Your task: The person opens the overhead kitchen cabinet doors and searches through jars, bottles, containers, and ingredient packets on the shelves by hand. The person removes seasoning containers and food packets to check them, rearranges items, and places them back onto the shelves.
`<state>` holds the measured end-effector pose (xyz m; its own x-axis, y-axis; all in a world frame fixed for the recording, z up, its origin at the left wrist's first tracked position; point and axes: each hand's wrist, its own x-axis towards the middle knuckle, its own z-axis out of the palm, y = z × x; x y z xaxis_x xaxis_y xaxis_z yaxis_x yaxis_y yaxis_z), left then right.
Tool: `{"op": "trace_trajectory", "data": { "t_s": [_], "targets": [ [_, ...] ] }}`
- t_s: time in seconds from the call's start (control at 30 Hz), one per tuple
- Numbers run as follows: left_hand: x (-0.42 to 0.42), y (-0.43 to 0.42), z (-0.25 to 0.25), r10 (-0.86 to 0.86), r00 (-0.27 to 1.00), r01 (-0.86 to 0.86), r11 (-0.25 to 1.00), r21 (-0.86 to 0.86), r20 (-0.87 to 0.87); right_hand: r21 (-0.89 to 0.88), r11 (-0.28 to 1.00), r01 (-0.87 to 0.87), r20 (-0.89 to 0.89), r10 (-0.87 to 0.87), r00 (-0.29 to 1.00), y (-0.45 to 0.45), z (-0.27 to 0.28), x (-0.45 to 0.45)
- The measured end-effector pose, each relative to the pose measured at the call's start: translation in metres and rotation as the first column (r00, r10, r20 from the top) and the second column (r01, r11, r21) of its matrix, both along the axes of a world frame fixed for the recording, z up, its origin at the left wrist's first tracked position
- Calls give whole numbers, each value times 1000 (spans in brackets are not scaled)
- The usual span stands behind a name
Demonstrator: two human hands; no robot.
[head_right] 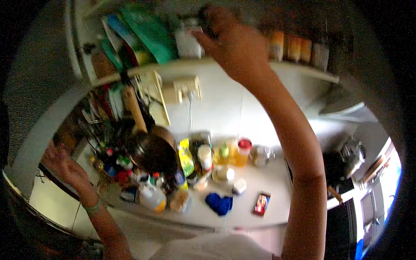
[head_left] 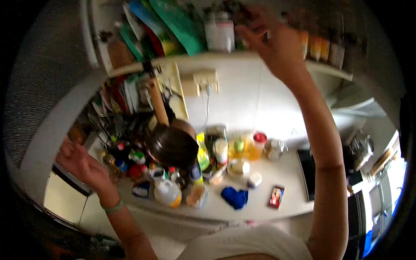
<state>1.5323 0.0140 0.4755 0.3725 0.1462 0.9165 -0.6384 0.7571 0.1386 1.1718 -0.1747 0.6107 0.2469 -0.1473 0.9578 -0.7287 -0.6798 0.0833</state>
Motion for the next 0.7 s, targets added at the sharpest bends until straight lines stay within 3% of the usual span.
{"op": "trace_trajectory", "data": {
  "t_s": [0.03,0.1,0.17,0.23,0.27,0.37,0.4,0.43,0.47,0.5,0.53,0.57,0.63,0.7],
  "targets": [
    [2,0,-1,-17,1000,17,997,70,-9,-75,980,-182,30,184,982,6,-22,-17],
    [14,3,-3,12,996,-14,999,30,86,-96,952,-291,103,300,948,25,-77,-49],
    [34,7,-5,-11,994,0,995,101,113,161,934,-318,279,266,923,18,-161,-72],
    [33,7,-5,-10,990,-6,993,115,140,603,781,-161,278,-16,961,5,-249,-88],
    [29,8,0,112,974,-137,984,119,196,694,714,-96,193,-56,980,-8,-306,-104],
    [24,8,4,347,882,-390,917,80,317,889,455,52,30,-171,985,-15,-447,-132],
    [27,9,0,347,893,-389,915,104,288,797,554,242,-188,-154,970,-29,-512,-145],
    [29,8,-1,372,890,-402,914,65,265,884,428,191,-139,-149,979,-21,-522,-141],
    [31,8,-2,397,886,-415,910,27,240,861,462,212,-157,-155,975,-28,-549,-138],
    [31,8,-6,260,948,-275,959,63,183,892,385,237,-194,-148,970,-29,-551,-130],
    [30,8,-9,116,984,-128,988,88,132,846,489,212,-178,-115,977,-39,-575,-128],
    [30,5,-10,65,988,-74,996,55,140,879,440,184,-152,-108,982,-37,-574,-119],
    [25,7,-13,45,987,-43,999,-11,153,900,377,219,-185,-126,975,-32,-565,-103],
    [9,1,-16,56,998,-56,998,-4,-9,910,293,294,-277,-99,956,-39,-576,-97]
  ]
}}
